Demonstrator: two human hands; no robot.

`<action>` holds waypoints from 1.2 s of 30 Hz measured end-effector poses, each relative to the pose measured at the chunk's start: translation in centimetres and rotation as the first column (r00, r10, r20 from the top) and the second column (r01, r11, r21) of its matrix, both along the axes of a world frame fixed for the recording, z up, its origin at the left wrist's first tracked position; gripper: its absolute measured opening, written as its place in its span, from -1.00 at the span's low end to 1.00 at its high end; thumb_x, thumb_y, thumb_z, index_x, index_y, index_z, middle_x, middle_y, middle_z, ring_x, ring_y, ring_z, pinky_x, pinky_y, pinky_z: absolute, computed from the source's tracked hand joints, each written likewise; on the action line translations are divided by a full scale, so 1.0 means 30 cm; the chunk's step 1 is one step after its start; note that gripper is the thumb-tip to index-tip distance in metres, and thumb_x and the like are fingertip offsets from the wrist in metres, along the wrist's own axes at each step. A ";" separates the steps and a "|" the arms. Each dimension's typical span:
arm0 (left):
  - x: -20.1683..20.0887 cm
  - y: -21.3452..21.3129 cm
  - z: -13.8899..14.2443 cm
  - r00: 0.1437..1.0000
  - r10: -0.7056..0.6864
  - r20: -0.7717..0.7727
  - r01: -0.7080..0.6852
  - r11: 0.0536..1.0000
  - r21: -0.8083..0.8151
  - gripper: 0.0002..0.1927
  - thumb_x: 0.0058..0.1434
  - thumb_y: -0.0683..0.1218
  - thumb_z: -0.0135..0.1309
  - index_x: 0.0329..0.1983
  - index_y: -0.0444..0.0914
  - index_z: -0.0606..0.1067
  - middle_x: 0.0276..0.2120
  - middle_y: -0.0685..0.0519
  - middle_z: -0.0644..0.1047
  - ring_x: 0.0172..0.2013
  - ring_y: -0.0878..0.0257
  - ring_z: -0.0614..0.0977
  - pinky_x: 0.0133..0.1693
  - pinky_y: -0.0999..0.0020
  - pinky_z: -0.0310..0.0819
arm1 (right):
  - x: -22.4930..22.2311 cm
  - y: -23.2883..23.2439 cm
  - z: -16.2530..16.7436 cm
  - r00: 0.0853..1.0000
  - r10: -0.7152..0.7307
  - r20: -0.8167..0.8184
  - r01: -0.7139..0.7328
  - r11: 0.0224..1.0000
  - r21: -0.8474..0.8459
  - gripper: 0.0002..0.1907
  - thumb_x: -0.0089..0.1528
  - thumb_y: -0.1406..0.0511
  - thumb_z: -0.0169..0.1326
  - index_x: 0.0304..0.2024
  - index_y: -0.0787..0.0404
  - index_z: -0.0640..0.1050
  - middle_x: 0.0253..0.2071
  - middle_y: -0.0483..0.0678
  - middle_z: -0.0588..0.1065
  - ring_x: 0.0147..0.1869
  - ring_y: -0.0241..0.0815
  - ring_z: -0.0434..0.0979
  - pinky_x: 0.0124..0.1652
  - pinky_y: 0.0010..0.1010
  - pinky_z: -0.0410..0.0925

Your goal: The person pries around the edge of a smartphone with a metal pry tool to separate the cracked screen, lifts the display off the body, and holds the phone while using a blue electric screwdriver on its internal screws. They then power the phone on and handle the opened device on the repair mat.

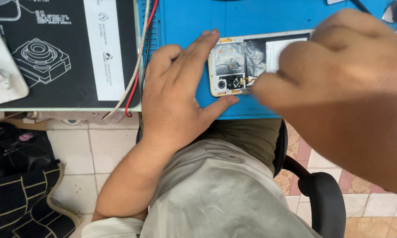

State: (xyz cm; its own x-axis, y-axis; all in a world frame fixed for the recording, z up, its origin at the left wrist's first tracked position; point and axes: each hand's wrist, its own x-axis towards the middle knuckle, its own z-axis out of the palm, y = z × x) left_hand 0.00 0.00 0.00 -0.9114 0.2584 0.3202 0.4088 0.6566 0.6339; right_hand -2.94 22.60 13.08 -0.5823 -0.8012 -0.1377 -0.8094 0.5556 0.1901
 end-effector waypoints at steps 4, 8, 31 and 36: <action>0.003 0.001 -0.002 1.000 -0.002 -0.009 0.002 1.000 0.011 -0.01 0.00 0.09 0.56 0.45 -0.18 0.31 0.31 0.07 0.49 0.07 0.08 0.43 0.20 0.26 0.33 | -0.006 -0.032 -0.018 0.997 -0.048 -0.065 0.052 0.997 0.059 -0.61 -0.01 0.15 0.26 -0.10 -0.11 0.65 -0.47 -0.16 0.45 -0.33 -0.08 0.53 -0.23 -0.28 0.34; 0.001 -0.005 -0.003 1.000 0.006 -0.026 -0.005 1.000 0.010 -0.01 -0.01 0.09 0.56 0.44 -0.18 0.32 0.31 0.08 0.49 0.05 0.09 0.43 0.20 0.26 0.33 | -0.029 -0.042 -0.010 0.997 -0.042 0.059 0.045 0.998 -0.036 -0.57 -0.07 0.22 0.24 -0.12 0.06 0.65 -0.47 -0.13 0.47 -0.37 -0.08 0.51 -0.24 -0.20 0.33; -0.003 0.005 0.007 1.000 0.001 -0.002 -0.001 1.000 0.001 -0.01 -0.01 0.11 0.54 0.45 -0.18 0.32 0.32 0.07 0.50 0.06 0.08 0.44 0.19 0.26 0.34 | -0.003 -0.008 -0.018 0.995 -0.090 0.041 0.094 0.990 -0.107 -0.60 -0.01 0.23 0.31 -0.10 0.12 0.67 -0.47 -0.09 0.50 -0.31 -0.02 0.56 -0.14 -0.17 0.38; -0.001 0.002 0.004 1.000 0.004 -0.002 -0.004 1.000 0.007 0.00 -0.02 0.12 0.54 0.45 -0.19 0.32 0.32 0.06 0.49 0.06 0.08 0.44 0.20 0.25 0.34 | -0.023 0.077 -0.066 0.941 -0.179 0.288 0.272 0.905 -0.328 -0.75 0.08 0.30 0.28 -0.21 0.25 0.64 -0.33 0.05 0.59 -0.21 0.02 0.62 -0.18 -0.21 0.40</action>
State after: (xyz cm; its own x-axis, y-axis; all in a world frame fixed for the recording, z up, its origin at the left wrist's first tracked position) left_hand -0.03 0.05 0.12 -0.9118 0.2523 0.3239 0.4075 0.6537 0.6377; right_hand -3.64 24.91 11.10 -0.7381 -0.6741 -0.0291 -0.6487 0.7207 -0.2445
